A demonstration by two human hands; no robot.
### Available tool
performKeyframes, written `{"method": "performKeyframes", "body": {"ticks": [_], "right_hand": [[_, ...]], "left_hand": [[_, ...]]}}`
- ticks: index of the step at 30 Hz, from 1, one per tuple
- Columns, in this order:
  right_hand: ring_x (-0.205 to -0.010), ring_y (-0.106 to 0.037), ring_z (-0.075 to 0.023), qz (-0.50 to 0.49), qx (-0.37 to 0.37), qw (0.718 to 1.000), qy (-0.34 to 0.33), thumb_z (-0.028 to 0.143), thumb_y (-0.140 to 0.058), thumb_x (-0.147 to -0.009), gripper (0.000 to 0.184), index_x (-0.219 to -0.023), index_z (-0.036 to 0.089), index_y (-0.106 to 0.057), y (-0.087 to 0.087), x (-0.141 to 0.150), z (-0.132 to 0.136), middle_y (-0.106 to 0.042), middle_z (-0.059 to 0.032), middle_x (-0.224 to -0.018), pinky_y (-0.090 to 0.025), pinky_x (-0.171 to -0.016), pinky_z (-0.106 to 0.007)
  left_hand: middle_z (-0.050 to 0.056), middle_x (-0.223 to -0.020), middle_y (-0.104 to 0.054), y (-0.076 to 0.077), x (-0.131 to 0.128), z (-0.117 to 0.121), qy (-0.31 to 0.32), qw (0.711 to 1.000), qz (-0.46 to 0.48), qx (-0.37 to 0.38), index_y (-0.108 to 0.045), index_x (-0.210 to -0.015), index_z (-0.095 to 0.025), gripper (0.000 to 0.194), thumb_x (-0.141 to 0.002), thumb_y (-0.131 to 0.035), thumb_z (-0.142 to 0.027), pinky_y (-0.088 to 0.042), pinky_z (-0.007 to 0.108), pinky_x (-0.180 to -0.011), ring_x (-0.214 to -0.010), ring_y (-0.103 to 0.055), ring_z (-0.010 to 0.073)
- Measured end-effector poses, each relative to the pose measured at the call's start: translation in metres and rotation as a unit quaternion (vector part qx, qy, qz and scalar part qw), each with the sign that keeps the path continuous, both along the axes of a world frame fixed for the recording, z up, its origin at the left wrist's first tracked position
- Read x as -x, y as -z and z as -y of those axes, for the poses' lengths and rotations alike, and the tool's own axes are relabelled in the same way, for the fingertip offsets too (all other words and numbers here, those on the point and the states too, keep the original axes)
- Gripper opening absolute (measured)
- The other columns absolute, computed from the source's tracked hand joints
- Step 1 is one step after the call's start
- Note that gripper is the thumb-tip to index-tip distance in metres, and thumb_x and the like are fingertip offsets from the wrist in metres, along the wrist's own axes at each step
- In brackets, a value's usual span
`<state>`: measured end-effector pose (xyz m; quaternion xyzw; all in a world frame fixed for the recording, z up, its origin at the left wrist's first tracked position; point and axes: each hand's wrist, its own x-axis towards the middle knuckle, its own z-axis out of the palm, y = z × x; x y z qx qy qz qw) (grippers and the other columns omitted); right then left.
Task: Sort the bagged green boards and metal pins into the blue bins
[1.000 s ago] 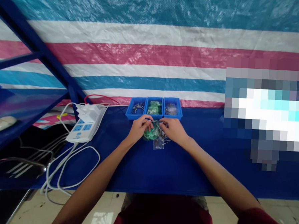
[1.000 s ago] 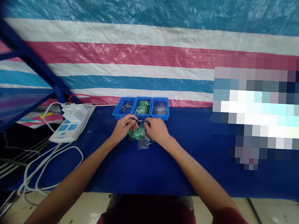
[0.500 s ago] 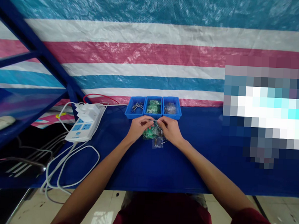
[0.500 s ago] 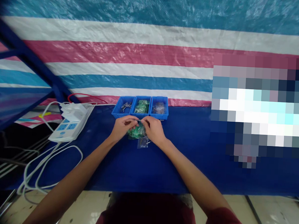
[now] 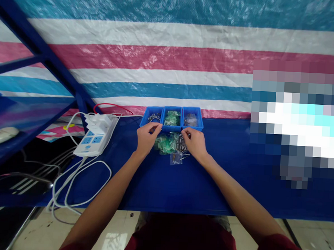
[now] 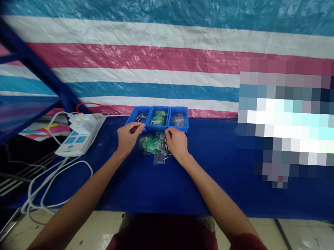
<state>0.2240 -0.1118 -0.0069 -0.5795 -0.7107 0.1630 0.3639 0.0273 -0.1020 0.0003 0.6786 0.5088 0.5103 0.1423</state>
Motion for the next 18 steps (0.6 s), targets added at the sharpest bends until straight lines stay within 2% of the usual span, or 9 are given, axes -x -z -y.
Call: {"method": "performKeyframes", "body": {"ticks": [3, 7, 11, 18], "right_hand": [[-0.068, -0.060, -0.0154, 0.062, 0.031, 0.998, -0.007, 0.023, -0.056, -0.083, 0.013, -0.077, 0.021, -0.067, -0.003, -0.010, -0.002, -0.068, -0.0014, -0.076, -0.040, -0.064, -0.025], [-0.076, -0.062, -0.0167, 0.135, 0.058, 0.983, -0.107, 0.029, -0.065, -0.080, 0.011, -0.086, 0.022, -0.070, -0.002, -0.011, 0.001, -0.068, -0.0026, -0.085, -0.043, -0.069, -0.027], [-0.091, -0.063, -0.0210, 0.183, 0.063, 0.972, -0.137, 0.031, -0.068, -0.079, 0.030, -0.107, 0.021, -0.068, 0.003, -0.003, 0.003, -0.067, -0.0063, -0.098, -0.046, -0.075, -0.030], [-0.097, -0.063, -0.0240, 0.206, 0.070, 0.965, -0.146, 0.032, -0.067, -0.081, 0.037, -0.115, 0.018, -0.065, 0.004, -0.001, 0.001, -0.066, -0.0094, -0.105, -0.048, -0.079, -0.033]], "left_hand": [[0.003, -0.072, -0.068, 0.002, 0.005, -0.002, 0.023, 0.995, -0.095, -0.009, -0.068, -0.076, -0.016, 0.029, -0.087, -0.055, -0.039, -0.046, 0.025, -0.063, -0.061, -0.057, 0.0129], [0.003, -0.070, -0.066, 0.008, 0.003, -0.002, 0.068, 0.983, -0.168, -0.009, -0.068, -0.080, -0.017, 0.028, -0.089, -0.050, -0.037, -0.045, 0.026, -0.066, -0.066, -0.058, 0.0147], [0.004, -0.071, -0.065, 0.012, 0.000, -0.002, 0.076, 0.981, -0.180, -0.001, -0.068, -0.082, -0.017, 0.027, -0.090, -0.050, -0.035, -0.044, 0.027, -0.067, -0.067, -0.058, 0.0157], [0.006, -0.083, -0.069, 0.011, -0.004, 0.001, 0.127, 0.976, -0.179, 0.012, -0.068, -0.084, -0.018, 0.024, -0.090, -0.049, -0.031, -0.045, 0.030, -0.075, -0.076, -0.061, 0.0175]]}}
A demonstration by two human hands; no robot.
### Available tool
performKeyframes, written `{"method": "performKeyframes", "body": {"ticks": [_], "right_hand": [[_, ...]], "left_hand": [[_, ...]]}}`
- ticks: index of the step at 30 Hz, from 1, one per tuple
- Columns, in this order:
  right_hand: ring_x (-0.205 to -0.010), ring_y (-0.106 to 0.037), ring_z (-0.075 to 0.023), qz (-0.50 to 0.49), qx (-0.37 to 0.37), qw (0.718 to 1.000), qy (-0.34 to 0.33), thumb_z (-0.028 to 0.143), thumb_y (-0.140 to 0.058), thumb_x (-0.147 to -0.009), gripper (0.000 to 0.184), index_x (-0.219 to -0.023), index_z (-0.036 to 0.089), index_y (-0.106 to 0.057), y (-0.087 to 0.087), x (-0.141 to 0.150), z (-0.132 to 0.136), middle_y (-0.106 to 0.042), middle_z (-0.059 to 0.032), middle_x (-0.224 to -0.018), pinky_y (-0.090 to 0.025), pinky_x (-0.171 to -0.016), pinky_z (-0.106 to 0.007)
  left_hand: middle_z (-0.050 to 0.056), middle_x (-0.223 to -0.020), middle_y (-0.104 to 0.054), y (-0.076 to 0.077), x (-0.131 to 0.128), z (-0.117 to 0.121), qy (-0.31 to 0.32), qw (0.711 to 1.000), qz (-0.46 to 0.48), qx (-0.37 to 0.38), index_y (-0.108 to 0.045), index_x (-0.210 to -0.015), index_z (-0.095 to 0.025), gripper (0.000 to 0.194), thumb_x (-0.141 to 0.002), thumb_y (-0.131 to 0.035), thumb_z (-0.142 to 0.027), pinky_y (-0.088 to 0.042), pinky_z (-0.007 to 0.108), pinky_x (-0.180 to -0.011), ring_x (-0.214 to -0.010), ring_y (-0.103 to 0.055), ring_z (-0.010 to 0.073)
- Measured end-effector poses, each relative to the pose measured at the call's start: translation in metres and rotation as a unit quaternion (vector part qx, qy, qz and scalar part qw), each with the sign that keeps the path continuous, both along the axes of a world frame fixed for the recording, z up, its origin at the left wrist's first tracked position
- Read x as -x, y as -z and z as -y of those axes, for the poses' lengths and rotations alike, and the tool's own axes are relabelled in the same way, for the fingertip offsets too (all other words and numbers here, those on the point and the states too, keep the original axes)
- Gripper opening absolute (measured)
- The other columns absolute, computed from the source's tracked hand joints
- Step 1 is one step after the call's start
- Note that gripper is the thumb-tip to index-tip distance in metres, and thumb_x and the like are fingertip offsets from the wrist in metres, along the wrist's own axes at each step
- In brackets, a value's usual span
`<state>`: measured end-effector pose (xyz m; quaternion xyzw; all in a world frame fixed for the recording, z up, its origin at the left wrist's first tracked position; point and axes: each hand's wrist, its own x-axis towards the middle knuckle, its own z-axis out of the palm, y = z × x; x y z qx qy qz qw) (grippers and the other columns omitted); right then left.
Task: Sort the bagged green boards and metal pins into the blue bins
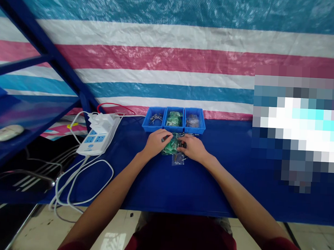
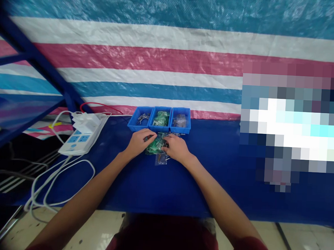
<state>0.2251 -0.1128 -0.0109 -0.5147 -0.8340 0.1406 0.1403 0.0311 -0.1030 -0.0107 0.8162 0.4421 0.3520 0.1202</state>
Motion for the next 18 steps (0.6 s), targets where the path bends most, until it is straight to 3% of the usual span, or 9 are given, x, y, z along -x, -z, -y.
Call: {"method": "performKeyframes", "body": {"ticks": [8, 12, 15, 18], "right_hand": [[-0.092, -0.064, -0.0209, -0.024, -0.050, 0.998, -0.036, 0.029, -0.049, -0.092, 0.026, -0.103, 0.017, -0.070, 0.0066, 0.0009, -0.0009, -0.067, -0.0089, -0.103, -0.047, -0.078, -0.031], [-0.088, -0.065, -0.0193, -0.132, -0.098, 0.986, 0.008, 0.022, -0.045, -0.093, 0.027, -0.101, 0.016, -0.070, 0.0087, 0.0013, -0.0034, -0.070, -0.0087, -0.098, -0.047, -0.079, -0.029], [-0.081, -0.066, -0.0175, -0.254, -0.102, 0.961, 0.037, 0.022, -0.049, -0.090, 0.024, -0.094, 0.016, -0.072, 0.0048, 0.0021, -0.0050, -0.072, -0.0074, -0.092, -0.048, -0.077, -0.028], [-0.062, -0.063, -0.0142, -0.344, -0.063, 0.936, 0.048, 0.026, -0.052, -0.088, 0.022, -0.090, 0.017, -0.072, 0.0009, 0.0036, -0.0051, -0.071, -0.0037, -0.076, -0.048, -0.067, -0.026]], "left_hand": [[0.006, -0.082, -0.069, 0.0049, 0.0002, -0.0017, -0.008, 1.000, 0.001, 0.005, -0.069, -0.086, -0.017, 0.025, -0.090, -0.049, -0.032, -0.047, 0.030, -0.075, -0.073, -0.061, 0.0176], [0.007, -0.093, -0.071, 0.0049, -0.0014, -0.0013, 0.005, 1.000, 0.026, -0.002, -0.069, -0.098, -0.018, 0.027, -0.092, -0.048, -0.032, -0.047, 0.032, -0.081, -0.084, -0.063, 0.0188], [0.006, -0.097, -0.071, 0.0004, -0.0024, 0.0006, 0.021, 0.998, 0.058, 0.017, -0.066, -0.111, -0.019, 0.030, -0.092, -0.050, -0.036, -0.049, 0.028, -0.071, -0.080, -0.063, 0.0168], [0.004, -0.087, -0.072, -0.0039, -0.0020, 0.0021, 0.017, 0.995, 0.098, 0.024, -0.070, -0.099, -0.019, 0.026, -0.089, -0.056, -0.038, -0.049, 0.025, -0.065, -0.072, -0.063, 0.0150]]}}
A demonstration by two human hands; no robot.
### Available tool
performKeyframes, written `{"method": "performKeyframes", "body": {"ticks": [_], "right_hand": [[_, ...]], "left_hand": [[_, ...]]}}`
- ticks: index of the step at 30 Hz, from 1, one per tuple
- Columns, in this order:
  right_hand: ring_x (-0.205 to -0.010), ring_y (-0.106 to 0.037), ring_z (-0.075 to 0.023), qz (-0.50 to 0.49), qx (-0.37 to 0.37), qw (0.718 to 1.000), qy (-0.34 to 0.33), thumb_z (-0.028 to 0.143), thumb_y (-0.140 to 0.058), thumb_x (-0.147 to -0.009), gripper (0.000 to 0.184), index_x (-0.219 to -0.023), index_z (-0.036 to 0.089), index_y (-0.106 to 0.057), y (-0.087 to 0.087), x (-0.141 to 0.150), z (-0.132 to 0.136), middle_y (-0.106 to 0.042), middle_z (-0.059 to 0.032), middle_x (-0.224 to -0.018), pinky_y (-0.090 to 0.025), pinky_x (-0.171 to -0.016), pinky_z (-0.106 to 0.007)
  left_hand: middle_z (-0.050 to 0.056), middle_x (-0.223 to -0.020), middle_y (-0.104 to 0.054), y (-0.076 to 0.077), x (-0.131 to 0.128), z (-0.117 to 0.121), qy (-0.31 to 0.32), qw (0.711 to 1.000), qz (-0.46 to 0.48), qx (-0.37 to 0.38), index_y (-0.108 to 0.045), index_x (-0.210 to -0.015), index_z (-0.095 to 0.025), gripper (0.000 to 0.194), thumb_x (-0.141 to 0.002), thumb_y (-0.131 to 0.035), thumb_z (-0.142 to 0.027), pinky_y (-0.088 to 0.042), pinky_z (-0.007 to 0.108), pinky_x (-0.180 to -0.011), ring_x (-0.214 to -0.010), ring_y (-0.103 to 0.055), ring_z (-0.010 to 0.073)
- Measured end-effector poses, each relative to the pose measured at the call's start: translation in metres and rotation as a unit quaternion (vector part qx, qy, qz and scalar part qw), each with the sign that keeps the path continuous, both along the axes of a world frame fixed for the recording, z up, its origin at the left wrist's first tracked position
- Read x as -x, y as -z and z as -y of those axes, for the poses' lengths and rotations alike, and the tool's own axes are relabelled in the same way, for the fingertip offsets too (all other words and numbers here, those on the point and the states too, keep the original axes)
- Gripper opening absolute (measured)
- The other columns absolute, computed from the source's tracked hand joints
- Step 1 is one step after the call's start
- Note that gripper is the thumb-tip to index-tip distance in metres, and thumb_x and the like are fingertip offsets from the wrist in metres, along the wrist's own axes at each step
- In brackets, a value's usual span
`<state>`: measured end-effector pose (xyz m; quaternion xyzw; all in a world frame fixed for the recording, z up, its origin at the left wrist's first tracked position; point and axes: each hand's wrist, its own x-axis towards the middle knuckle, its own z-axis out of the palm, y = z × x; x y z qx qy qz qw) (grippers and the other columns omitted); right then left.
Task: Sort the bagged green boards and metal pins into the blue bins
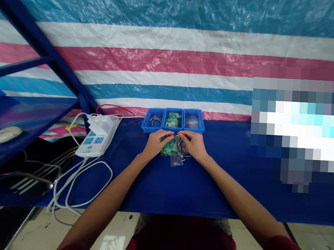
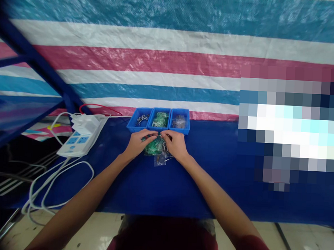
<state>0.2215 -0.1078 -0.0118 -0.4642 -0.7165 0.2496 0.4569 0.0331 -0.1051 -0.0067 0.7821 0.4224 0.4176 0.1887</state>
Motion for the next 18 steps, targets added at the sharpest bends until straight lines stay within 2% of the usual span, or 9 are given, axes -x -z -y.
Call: {"method": "performKeyframes", "body": {"ticks": [3, 7, 9, 11, 14, 16, 18], "right_hand": [[-0.051, -0.058, -0.0122, -0.055, 0.030, 0.998, -0.010, 0.028, -0.054, -0.087, 0.021, -0.088, 0.017, -0.072, 0.001, 0.003, 0.001, -0.068, -0.0009, -0.064, -0.047, -0.059, -0.025], [-0.050, -0.057, -0.0116, -0.082, 0.044, 0.996, -0.005, 0.030, -0.055, -0.086, 0.022, -0.087, 0.017, -0.072, 0.002, 0.008, 0.004, -0.066, -0.0003, -0.061, -0.047, -0.057, -0.024], [-0.049, -0.056, -0.0111, -0.072, 0.046, 0.996, 0.009, 0.032, -0.055, -0.086, 0.024, -0.094, 0.017, -0.072, 0.000, 0.009, 0.005, -0.068, -0.0008, -0.066, -0.048, -0.059, -0.025], [-0.052, -0.057, -0.0109, -0.045, 0.040, 0.998, 0.032, 0.033, -0.053, -0.087, 0.029, -0.105, 0.017, -0.069, -0.005, 0.006, 0.003, -0.071, -0.0023, -0.077, -0.049, -0.063, -0.026], [-0.061, -0.061, -0.0126, 0.044, 0.044, 0.996, 0.059, 0.030, -0.053, -0.087, 0.028, -0.107, 0.018, -0.069, -0.013, -0.003, -0.004, -0.072, -0.0037, -0.087, -0.049, -0.070, -0.027], [-0.069, -0.063, -0.0149, 0.122, 0.063, 0.989, 0.057, 0.026, -0.053, -0.086, 0.023, -0.100, 0.019, -0.070, -0.016, -0.009, -0.009, -0.072, -0.0036, -0.086, -0.048, -0.074, -0.028], [-0.076, -0.064, -0.0170, 0.194, 0.084, 0.976, 0.054, 0.026, -0.053, -0.086, 0.021, -0.097, 0.020, -0.071, -0.019, -0.014, -0.013, -0.072, -0.0036, -0.086, -0.047, -0.077, -0.029]], "left_hand": [[0.003, -0.075, -0.071, 0.000, 0.000, 0.001, -0.005, 1.000, 0.031, 0.000, -0.072, -0.080, -0.018, 0.024, -0.087, -0.058, -0.037, -0.049, 0.026, -0.066, -0.066, -0.062, 0.0144], [0.003, -0.078, -0.072, 0.001, -0.003, 0.002, 0.000, 0.998, 0.062, 0.009, -0.072, -0.081, -0.017, 0.022, -0.084, -0.062, -0.037, -0.049, 0.025, -0.064, -0.068, -0.065, 0.0153], [0.003, -0.079, -0.072, -0.002, -0.001, 0.001, -0.017, 0.998, 0.062, -0.012, -0.072, -0.081, -0.018, 0.022, -0.084, -0.063, -0.038, -0.050, 0.025, -0.065, -0.068, -0.065, 0.0151], [0.003, -0.079, -0.072, -0.011, 0.005, -0.005, -0.067, 0.994, 0.060, -0.062, -0.071, -0.082, -0.018, 0.023, -0.085, -0.061, -0.038, -0.051, 0.026, -0.070, -0.069, -0.064, 0.0149], [0.005, -0.088, -0.071, -0.024, 0.022, -0.021, -0.202, 0.964, 0.053, -0.167, -0.070, -0.092, -0.018, 0.025, -0.090, -0.054, -0.037, -0.050, 0.030, -0.080, -0.079, -0.064, 0.0170], [0.007, -0.093, -0.071, -0.027, 0.033, -0.033, -0.229, 0.956, -0.027, -0.181, -0.069, -0.094, -0.017, 0.025, -0.091, -0.051, -0.035, -0.047, 0.035, -0.087, -0.087, -0.063, 0.0202], [0.010, -0.102, -0.070, -0.025, 0.038, -0.040, -0.242, 0.947, -0.133, -0.164, -0.068, -0.099, -0.017, 0.025, -0.089, -0.054, -0.035, -0.044, 0.041, -0.092, -0.097, -0.061, 0.0257]]}}
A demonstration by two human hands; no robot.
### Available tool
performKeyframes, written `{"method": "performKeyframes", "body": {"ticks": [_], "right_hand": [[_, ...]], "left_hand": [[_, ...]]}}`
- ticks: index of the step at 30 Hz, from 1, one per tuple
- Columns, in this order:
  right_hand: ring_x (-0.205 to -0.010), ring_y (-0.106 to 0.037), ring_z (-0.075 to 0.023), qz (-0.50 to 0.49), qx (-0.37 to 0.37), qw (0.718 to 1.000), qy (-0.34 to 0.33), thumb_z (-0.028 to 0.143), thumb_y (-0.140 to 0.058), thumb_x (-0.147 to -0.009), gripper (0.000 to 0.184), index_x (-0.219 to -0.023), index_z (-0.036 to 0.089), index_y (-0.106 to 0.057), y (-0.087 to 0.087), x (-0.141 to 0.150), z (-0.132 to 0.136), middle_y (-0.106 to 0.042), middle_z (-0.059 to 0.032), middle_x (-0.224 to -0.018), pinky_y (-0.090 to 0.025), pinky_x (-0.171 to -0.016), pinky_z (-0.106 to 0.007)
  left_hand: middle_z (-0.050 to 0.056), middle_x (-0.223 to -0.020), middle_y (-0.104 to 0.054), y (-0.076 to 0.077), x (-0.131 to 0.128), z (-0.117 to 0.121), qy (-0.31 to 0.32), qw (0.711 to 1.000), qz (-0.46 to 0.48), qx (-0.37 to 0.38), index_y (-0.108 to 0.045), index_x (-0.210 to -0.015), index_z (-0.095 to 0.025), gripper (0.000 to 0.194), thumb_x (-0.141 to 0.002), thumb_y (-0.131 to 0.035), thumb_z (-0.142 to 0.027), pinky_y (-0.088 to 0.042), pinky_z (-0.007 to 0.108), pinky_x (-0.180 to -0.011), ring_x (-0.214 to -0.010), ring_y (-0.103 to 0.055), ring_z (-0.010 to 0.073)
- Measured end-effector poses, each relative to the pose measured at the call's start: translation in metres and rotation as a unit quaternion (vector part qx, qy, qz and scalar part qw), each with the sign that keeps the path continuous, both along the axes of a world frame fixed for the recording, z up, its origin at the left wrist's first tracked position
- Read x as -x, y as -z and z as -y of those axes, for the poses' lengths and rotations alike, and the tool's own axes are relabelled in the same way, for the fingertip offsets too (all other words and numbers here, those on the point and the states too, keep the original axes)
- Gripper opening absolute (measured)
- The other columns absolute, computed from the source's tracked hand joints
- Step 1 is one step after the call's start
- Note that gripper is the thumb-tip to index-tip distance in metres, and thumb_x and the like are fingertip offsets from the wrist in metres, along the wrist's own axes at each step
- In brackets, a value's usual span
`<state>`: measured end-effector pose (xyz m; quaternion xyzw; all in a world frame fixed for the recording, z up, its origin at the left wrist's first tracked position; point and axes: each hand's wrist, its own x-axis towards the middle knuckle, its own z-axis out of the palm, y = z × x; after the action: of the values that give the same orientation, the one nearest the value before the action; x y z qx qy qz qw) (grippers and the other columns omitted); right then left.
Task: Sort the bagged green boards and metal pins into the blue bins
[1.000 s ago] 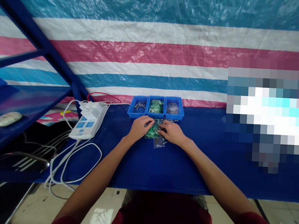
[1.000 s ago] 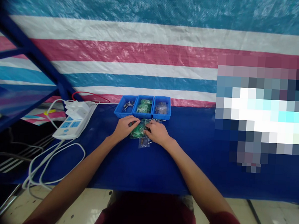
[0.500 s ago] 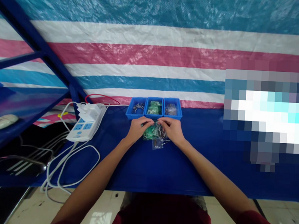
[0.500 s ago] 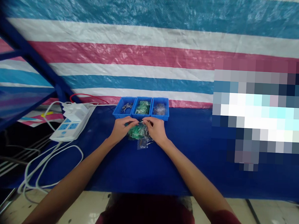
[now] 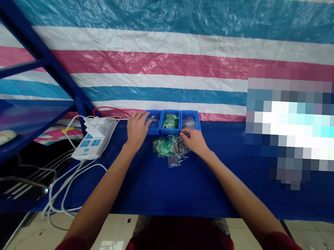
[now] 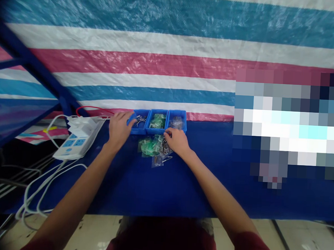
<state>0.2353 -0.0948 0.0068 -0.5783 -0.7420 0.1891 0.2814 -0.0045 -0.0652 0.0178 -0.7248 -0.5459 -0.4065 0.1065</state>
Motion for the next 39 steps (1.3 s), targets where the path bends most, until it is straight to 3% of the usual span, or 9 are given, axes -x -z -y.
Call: {"method": "performKeyframes", "body": {"ticks": [2, 5, 8, 12, 16, 21, 27, 33, 39], "right_hand": [[-0.081, -0.064, -0.0186, 0.064, 0.025, 0.998, -0.005, 0.028, -0.053, -0.087, 0.021, -0.095, 0.020, -0.071, -0.001, -0.002, -0.001, -0.071, -0.0041, -0.085, -0.046, -0.077, -0.029], [-0.085, -0.064, -0.0206, 0.147, 0.060, 0.987, -0.027, 0.033, -0.056, -0.086, 0.020, -0.094, 0.020, -0.069, -0.001, -0.001, 0.002, -0.071, -0.0056, -0.086, -0.045, -0.073, -0.029], [-0.090, -0.064, -0.0237, 0.214, 0.072, 0.973, -0.046, 0.039, -0.059, -0.084, 0.027, -0.102, 0.020, -0.065, 0.001, 0.002, 0.008, -0.070, -0.0081, -0.091, -0.046, -0.072, -0.030], [-0.093, -0.065, -0.0243, 0.247, 0.064, 0.965, -0.056, 0.038, -0.057, -0.086, 0.029, -0.108, 0.019, -0.061, 0.004, 0.004, 0.013, -0.070, -0.0093, -0.097, -0.045, -0.072, -0.030], [-0.091, -0.065, -0.0220, 0.232, 0.061, 0.969, -0.060, 0.036, -0.053, -0.089, 0.022, -0.102, 0.020, -0.062, 0.005, 0.005, 0.015, -0.070, -0.0071, -0.093, -0.044, -0.070, -0.028], [-0.085, -0.065, -0.0211, 0.216, 0.055, 0.971, -0.083, 0.048, -0.058, -0.085, 0.031, -0.099, 0.021, -0.062, 0.006, 0.004, 0.018, -0.069, -0.0062, -0.091, -0.043, -0.066, -0.027], [-0.084, -0.065, -0.0196, 0.211, 0.044, 0.972, -0.091, 0.034, -0.058, -0.087, 0.016, -0.092, 0.020, -0.063, 0.009, 0.005, 0.018, -0.070, -0.0058, -0.089, -0.041, -0.066, -0.026], [-0.085, -0.065, -0.0215, 0.221, 0.044, 0.970, -0.093, 0.039, -0.060, -0.085, 0.022, -0.095, 0.019, -0.063, 0.010, 0.007, 0.017, -0.070, -0.0079, -0.093, -0.043, -0.066, -0.027], [-0.087, -0.065, -0.0215, 0.234, 0.040, 0.967, -0.091, 0.033, -0.051, -0.089, 0.020, -0.089, 0.018, -0.065, 0.011, 0.012, 0.019, -0.070, -0.0093, -0.095, -0.044, -0.068, -0.027]], "left_hand": [[0.011, -0.109, -0.067, 0.006, -0.002, 0.001, -0.018, 0.999, -0.036, 0.018, -0.066, -0.105, -0.016, 0.026, -0.090, -0.052, -0.033, -0.042, 0.044, -0.095, -0.104, -0.058, 0.0278], [0.009, -0.106, -0.067, 0.010, -0.013, 0.009, 0.057, 0.997, -0.037, 0.038, -0.066, -0.102, -0.017, 0.026, -0.092, -0.046, -0.029, -0.043, 0.037, -0.094, -0.102, -0.059, 0.0232], [0.006, -0.097, -0.070, 0.005, -0.025, 0.016, 0.140, 0.984, -0.027, 0.105, -0.067, -0.100, -0.018, 0.025, -0.092, -0.046, -0.029, -0.048, 0.031, -0.084, -0.086, -0.064, 0.0183], [0.004, -0.092, -0.072, 0.002, -0.035, 0.020, 0.193, 0.965, -0.020, 0.175, -0.068, -0.096, -0.018, 0.024, -0.090, -0.049, -0.031, -0.050, 0.029, -0.075, -0.078, -0.066, 0.0178], [0.003, -0.086, -0.073, 0.014, -0.039, 0.025, 0.184, 0.968, 0.005, 0.173, -0.069, -0.092, -0.018, 0.025, -0.090, -0.048, -0.031, -0.049, 0.027, -0.070, -0.075, -0.067, 0.0180], [0.003, -0.080, -0.073, 0.028, -0.035, 0.030, 0.179, 0.969, 0.036, 0.168, -0.069, -0.092, -0.018, 0.024, -0.090, -0.050, -0.031, -0.049, 0.025, -0.068, -0.070, -0.067, 0.0167], [0.003, -0.078, -0.073, 0.031, -0.032, 0.031, 0.185, 0.970, 0.034, 0.152, -0.070, -0.092, -0.018, 0.024, -0.091, -0.050, -0.031, -0.049, 0.025, -0.065, -0.068, -0.068, 0.0164], [0.003, -0.079, -0.073, 0.034, -0.032, 0.031, 0.185, 0.973, 0.029, 0.137, -0.070, -0.093, -0.019, 0.025, -0.091, -0.049, -0.031, -0.049, 0.024, -0.063, -0.069, -0.068, 0.0166], [0.003, -0.079, -0.073, 0.034, -0.032, 0.032, 0.182, 0.973, 0.018, 0.142, -0.070, -0.094, -0.019, 0.024, -0.091, -0.049, -0.031, -0.048, 0.024, -0.063, -0.069, -0.068, 0.0162]]}}
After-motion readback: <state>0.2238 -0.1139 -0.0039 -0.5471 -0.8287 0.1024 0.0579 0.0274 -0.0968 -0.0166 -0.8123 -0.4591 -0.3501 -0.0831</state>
